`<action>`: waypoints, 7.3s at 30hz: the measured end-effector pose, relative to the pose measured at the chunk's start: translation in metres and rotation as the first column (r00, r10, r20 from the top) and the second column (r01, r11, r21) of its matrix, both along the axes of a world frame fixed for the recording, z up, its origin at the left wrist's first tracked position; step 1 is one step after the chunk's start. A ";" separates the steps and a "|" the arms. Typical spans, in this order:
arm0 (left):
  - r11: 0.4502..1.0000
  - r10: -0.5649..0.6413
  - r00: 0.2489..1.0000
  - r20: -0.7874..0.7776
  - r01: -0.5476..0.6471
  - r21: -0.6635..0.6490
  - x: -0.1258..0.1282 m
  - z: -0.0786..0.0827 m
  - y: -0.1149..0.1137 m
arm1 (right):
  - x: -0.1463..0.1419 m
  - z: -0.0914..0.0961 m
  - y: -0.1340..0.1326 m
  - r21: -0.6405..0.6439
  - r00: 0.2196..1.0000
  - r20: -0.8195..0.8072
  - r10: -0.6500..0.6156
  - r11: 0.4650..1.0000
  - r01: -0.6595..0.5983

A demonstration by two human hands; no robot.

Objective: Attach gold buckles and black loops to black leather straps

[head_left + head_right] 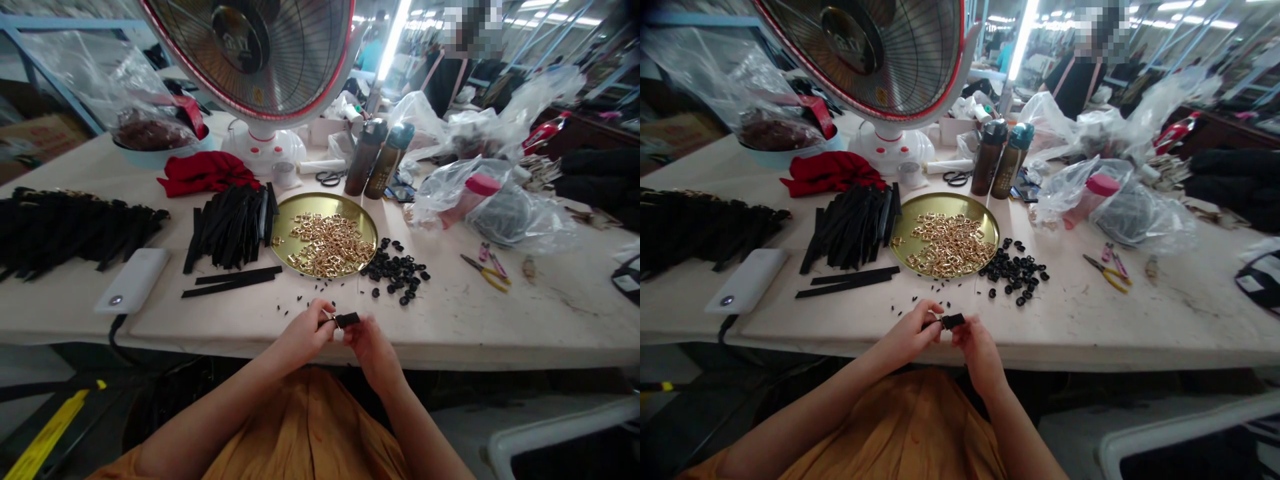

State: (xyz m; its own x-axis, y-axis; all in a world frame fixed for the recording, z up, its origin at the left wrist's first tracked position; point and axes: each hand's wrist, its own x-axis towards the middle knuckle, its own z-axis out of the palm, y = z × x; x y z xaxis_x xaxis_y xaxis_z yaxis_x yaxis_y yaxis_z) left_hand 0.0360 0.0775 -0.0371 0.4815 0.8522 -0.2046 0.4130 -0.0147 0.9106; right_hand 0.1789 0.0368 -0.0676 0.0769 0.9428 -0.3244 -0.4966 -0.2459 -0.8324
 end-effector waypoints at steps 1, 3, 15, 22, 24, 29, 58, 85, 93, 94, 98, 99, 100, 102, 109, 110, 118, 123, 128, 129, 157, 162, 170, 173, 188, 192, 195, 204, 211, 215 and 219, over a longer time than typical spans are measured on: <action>1.000 -0.008 1.000 -0.004 0.008 -0.016 -0.001 0.002 0.000 | 0.000 -0.001 0.000 -0.009 0.999 -0.054 -0.002 1.000 0.001; 1.000 -0.014 1.000 -0.019 0.014 -0.024 -0.003 0.005 -0.001 | -0.001 -0.003 -0.001 -0.042 0.993 -0.113 0.039 0.998 -0.044; 0.990 -0.088 0.962 -0.257 0.113 0.083 -0.011 0.004 -0.010 | 0.003 -0.008 -0.016 -0.168 0.872 -0.443 0.209 0.936 -0.309; 0.993 -0.112 0.976 -0.189 0.116 0.012 -0.020 0.014 -0.020 | -0.003 -0.004 -0.017 -0.094 0.992 0.056 0.110 0.990 -0.104; 0.993 -0.120 0.984 -0.131 0.117 -0.025 -0.019 0.012 -0.022 | -0.006 -0.004 -0.017 -0.037 0.954 0.295 0.045 0.999 -0.036; 0.993 -0.100 0.989 -0.112 0.093 -0.070 -0.018 0.003 -0.025 | -0.009 -0.004 -0.021 -0.010 0.876 0.479 0.054 0.998 -0.056; 0.963 -0.268 0.916 -0.297 0.261 -0.064 -0.023 -0.006 -0.032 | -0.005 -0.012 -0.046 -0.029 0.798 0.561 0.222 0.968 -0.249; 0.880 0.330 0.636 -0.698 0.062 0.472 -0.098 0.004 0.060 | 0.024 -0.027 0.051 0.187 0.210 0.968 -0.138 0.953 -0.237; 0.903 0.308 0.588 -0.748 0.066 0.424 -0.139 -0.006 0.075 | 0.035 -0.020 0.042 0.275 0.261 0.940 -0.221 0.943 -0.190; 0.908 0.298 0.610 -0.734 0.057 0.416 -0.136 -0.004 0.075 | 0.040 -0.017 0.044 0.286 0.243 0.940 -0.239 0.941 -0.181; 0.910 0.310 0.763 -0.567 -0.066 0.408 -0.108 0.007 0.065 | 0.060 -0.007 0.070 0.294 0.123 0.954 -0.274 0.937 -0.190; 0.911 0.314 0.810 -0.495 -0.110 0.397 -0.098 0.010 0.061 | 0.063 -0.005 0.079 0.284 0.086 0.958 -0.272 0.937 -0.203; 0.922 0.293 0.866 -0.406 -0.144 0.359 -0.087 0.012 0.056 | 0.066 -0.004 0.089 0.269 0.048 0.963 -0.265 0.939 -0.215; 0.970 0.204 0.963 -0.174 -0.176 0.166 -0.065 0.013 0.047 | 0.072 -0.003 0.107 0.229 -0.024 0.970 -0.240 0.949 -0.217; 0.889 0.213 0.917 0.337 -0.039 -0.456 -0.025 -0.007 0.028 | 0.113 -0.003 0.118 0.181 -0.145 0.970 -0.193 0.979 -0.093; 0.869 0.238 0.900 0.364 -0.030 -0.493 -0.023 -0.008 0.027 | 0.118 -0.003 0.113 0.171 -0.146 0.972 -0.183 0.981 -0.094; 0.755 0.355 0.875 0.330 -0.060 -0.652 -0.008 0.008 0.027 | 0.111 -0.005 0.092 0.041 -0.174 0.982 -0.078 0.978 -0.205; 0.692 0.395 0.867 0.304 -0.063 -0.719 -0.004 0.010 0.026 | 0.111 -0.003 0.106 0.037 -0.253 0.964 -0.079 0.985 -0.166; 0.659 0.408 0.856 0.317 -0.036 -0.751 -0.002 0.008 0.023 | 0.103 -0.005 0.110 -0.125 -0.346 0.938 0.035 0.962 -0.242; 0.661 0.403 0.857 0.322 -0.029 -0.749 -0.002 0.007 0.022 | 0.103 -0.006 0.109 -0.127 -0.354 0.935 0.033 0.961 -0.246; 0.566 0.376 0.804 0.461 0.194 -0.801 0.004 0.025 0.009 | 0.024 0.002 0.022 -0.084 0.995 0.097 0.037 0.996 -0.029; 0.586 0.363 0.821 0.440 0.167 -0.793 0.004 0.021 0.009 | 0.016 0.009 0.018 -0.095 0.999 -0.019 0.048 0.994 -0.050; 0.775 0.185 0.912 0.365 0.093 -0.625 0.003 0.016 0.010 | 0.021 0.001 0.020 -0.130 0.998 -0.051 -0.024 0.991 0.017; 0.875 0.071 0.956 0.284 0.077 -0.479 0.001 0.013 0.009 | 0.019 0.002 0.020 -0.165 0.998 -0.057 -0.039 0.986 0.030; 0.994 -0.052 0.988 -0.148 0.066 0.086 -0.003 0.006 -0.001 | 0.014 -0.002 0.009 -0.030 0.952 0.304 -0.041 0.998 0.052; 0.980 -0.105 0.971 -0.215 0.138 0.145 -0.006 0.005 -0.001 | 0.012 0.003 0.005 -0.025 0.923 0.386 -0.002 1.000 0.012; 0.960 -0.122 0.959 -0.257 0.180 0.214 -0.004 0.003 0.000 | 0.014 0.007 0.004 0.006 0.888 0.458 0.041 0.999 -0.049; 0.891 -0.197 0.876 -0.440 0.348 0.292 -0.010 0.003 0.000 | 0.014 -0.004 -0.006 0.061 0.779 0.625 0.052 0.991 -0.115; 0.909 -0.344 0.913 -0.220 0.382 0.165 -0.014 0.015 0.009 | 0.024 0.004 -0.004 -0.058 0.850 0.488 0.197 0.979 -0.194; 0.914 -0.311 0.916 -0.254 0.361 0.184 -0.014 0.012 0.006 | 0.022 0.003 -0.005 -0.118 0.878 0.422 0.227 0.974 -0.195; 0.919 -0.228 0.915 -0.332 0.315 0.236 -0.007 0.003 -0.002 | 0.016 0.005 -0.003 -0.061 0.855 0.484 0.186 0.982 -0.179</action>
State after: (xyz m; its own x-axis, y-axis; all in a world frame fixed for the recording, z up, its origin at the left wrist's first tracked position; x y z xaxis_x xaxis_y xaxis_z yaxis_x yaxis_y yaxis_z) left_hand 0.0285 0.0752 -0.0344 0.6576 0.7392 -0.1454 0.6025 -0.4001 0.6906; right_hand 0.1946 0.0338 -0.0625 0.0548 0.9513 -0.3034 0.0243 -0.3050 -0.9520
